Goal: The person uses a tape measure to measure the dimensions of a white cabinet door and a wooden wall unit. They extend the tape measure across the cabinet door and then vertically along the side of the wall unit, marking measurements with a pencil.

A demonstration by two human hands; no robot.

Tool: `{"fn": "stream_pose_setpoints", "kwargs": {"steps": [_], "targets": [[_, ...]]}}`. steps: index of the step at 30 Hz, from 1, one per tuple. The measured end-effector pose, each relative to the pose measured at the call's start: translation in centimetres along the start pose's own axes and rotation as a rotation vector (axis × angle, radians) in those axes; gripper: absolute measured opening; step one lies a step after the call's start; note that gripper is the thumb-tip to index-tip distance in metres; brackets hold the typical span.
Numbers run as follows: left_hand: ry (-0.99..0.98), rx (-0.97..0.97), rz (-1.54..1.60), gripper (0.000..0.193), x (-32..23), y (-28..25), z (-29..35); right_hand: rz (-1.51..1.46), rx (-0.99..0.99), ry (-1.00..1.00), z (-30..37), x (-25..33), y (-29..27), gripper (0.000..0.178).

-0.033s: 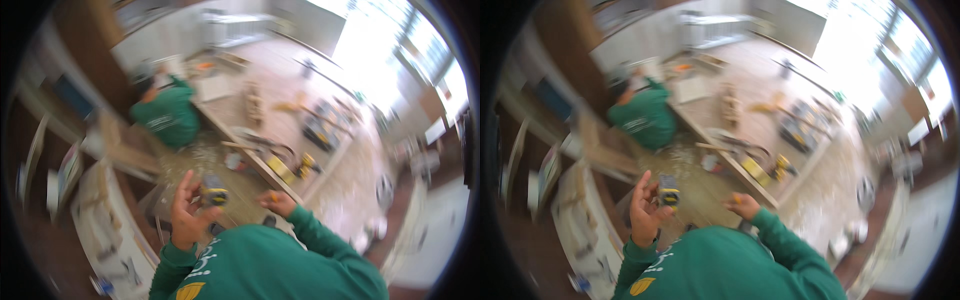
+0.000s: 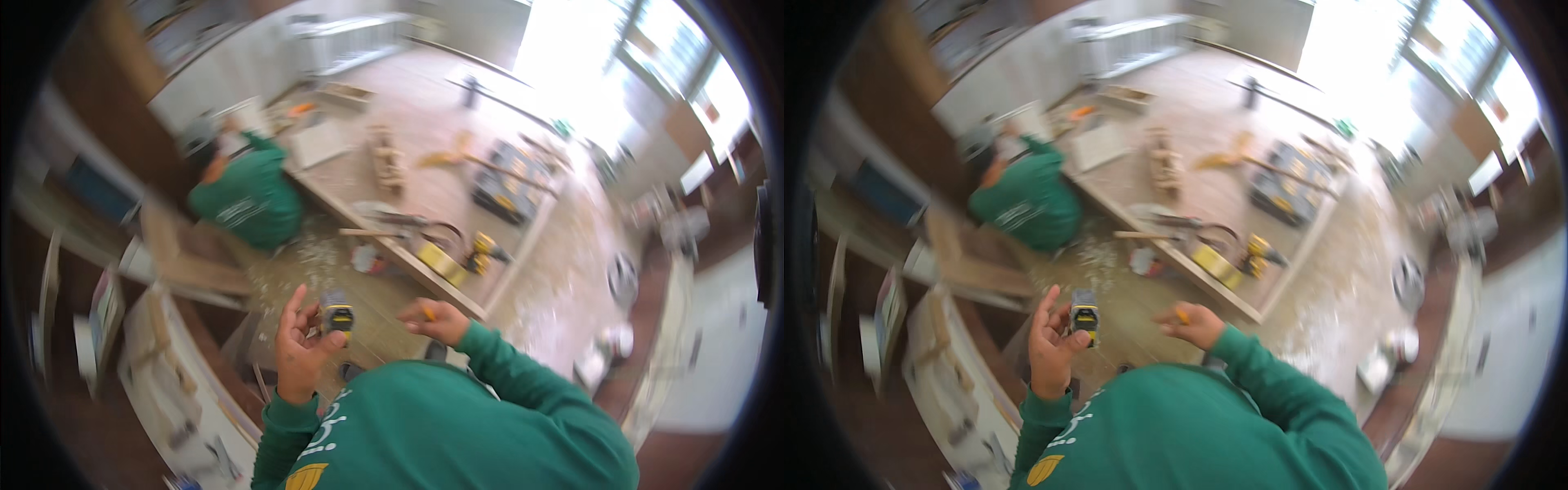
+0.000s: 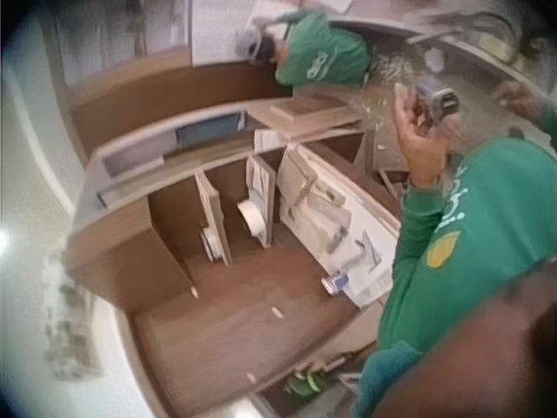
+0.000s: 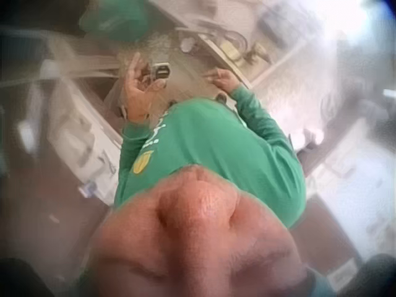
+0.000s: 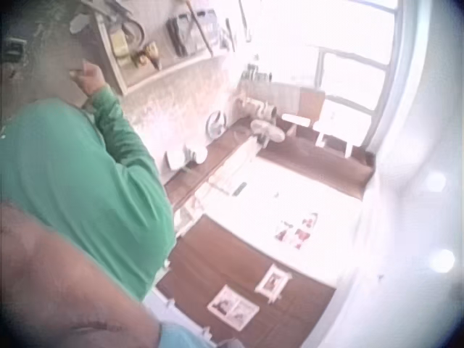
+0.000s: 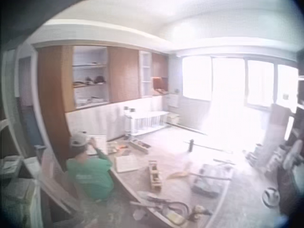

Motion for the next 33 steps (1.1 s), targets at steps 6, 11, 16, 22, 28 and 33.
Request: {"fn": "stream_pose_setpoints", "kwargs": {"steps": [6,11,16,22,28,33], "targets": [[-0.364,0.308,0.029,0.099,12.3,9.9,-4.8,0.084,-0.291,-0.047,3.7,4.9,-5.5,0.031],[-0.418,0.527,-0.169,0.097,13.2,16.9,-7.4,0.165,-0.518,-0.011,8.8,5.0,-10.3,0.026],[-0.461,0.744,-0.314,0.089,15.3,21.3,-9.5,0.220,-0.732,0.070,11.9,2.7,-12.5,0.019],[-0.565,1.122,-0.164,0.078,17.4,26.4,-12.2,0.166,-0.918,0.234,13.8,2.8,-14.6,0.016],[-0.395,1.430,-0.248,0.062,19.9,30.3,-15.2,0.340,-0.999,0.288,14.6,6.1,-16.8,0.015],[-0.402,1.498,-0.254,0.060,20.6,32.1,-16.6,0.333,-1.015,0.351,14.3,7.4,-17.8,0.013]]}}
Point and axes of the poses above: each hand's wrist, its own z-axis away from the middle knuckle, its own y-axis out of the palm, x = y × z, the point moved 5 cm from there along -z, towards the middle knuckle, and after that the axes turned 4 degrees about x, right-handed, at the moved point
